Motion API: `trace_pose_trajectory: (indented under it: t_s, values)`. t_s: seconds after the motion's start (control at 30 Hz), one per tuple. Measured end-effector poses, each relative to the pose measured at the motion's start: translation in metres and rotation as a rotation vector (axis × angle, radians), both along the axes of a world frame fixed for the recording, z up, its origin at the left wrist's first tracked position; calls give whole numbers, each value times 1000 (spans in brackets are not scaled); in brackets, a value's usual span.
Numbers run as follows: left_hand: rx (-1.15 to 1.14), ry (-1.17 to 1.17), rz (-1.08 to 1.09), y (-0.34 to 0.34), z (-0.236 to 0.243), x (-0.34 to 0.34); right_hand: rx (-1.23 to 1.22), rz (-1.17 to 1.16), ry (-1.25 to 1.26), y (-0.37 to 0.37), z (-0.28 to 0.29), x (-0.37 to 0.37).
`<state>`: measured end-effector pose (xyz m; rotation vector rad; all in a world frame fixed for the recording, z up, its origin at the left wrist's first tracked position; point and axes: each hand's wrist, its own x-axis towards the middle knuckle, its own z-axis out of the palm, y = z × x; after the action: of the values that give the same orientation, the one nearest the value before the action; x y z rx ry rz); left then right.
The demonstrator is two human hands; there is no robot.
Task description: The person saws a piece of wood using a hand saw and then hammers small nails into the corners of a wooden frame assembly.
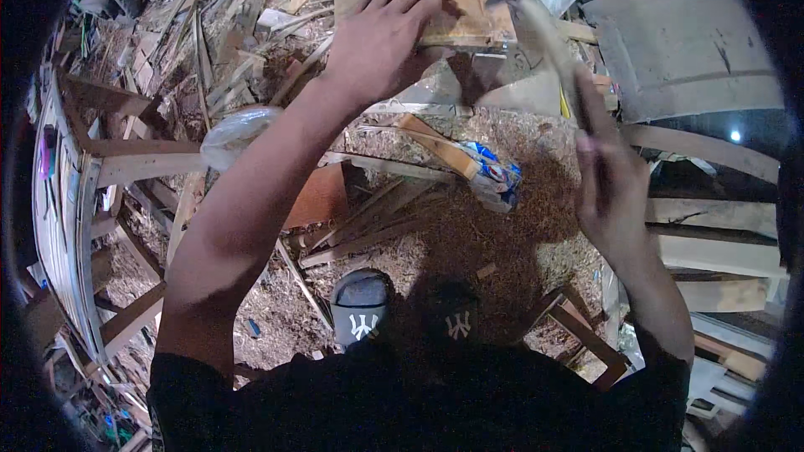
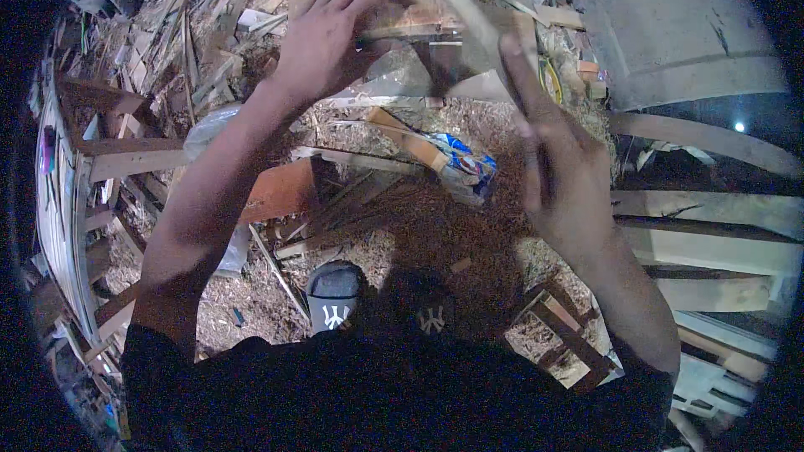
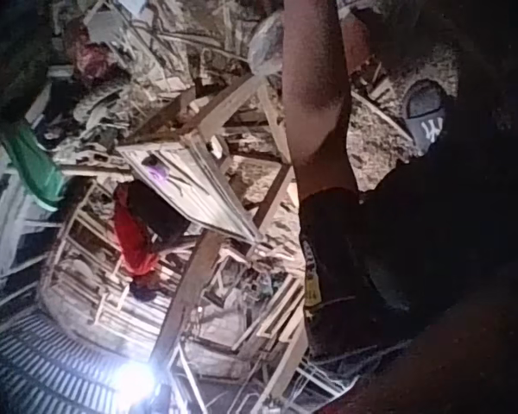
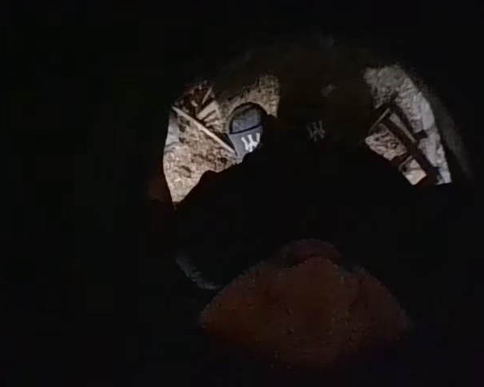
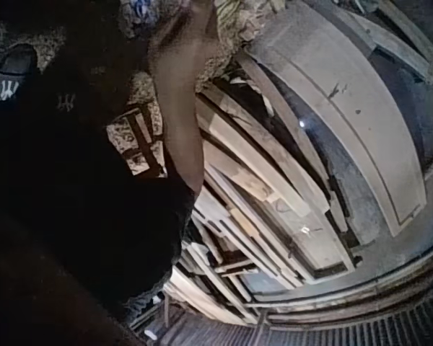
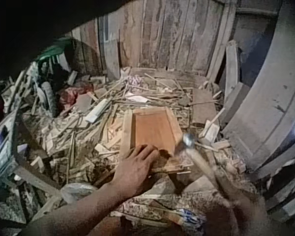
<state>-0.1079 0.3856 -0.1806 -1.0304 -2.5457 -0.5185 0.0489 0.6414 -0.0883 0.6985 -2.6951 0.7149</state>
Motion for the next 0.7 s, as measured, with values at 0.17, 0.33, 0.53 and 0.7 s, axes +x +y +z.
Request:
trace_pose_trajectory:
  t_s: [0.17,0.33,0.53,0.7]
  values:
    - [-1,6,10,-3,-1,-1,145,-434,-880,-19,19,-4]
    - [29,3,-2,-1,-1,-2,-7,-97,-213,-5,5,2]
    - [26,20,-3,-2,-3,-1,89,-245,-589,-18,7,1]
    - [15,21,-8,-4,-2,-3,5,-74,24,-13,0,0]
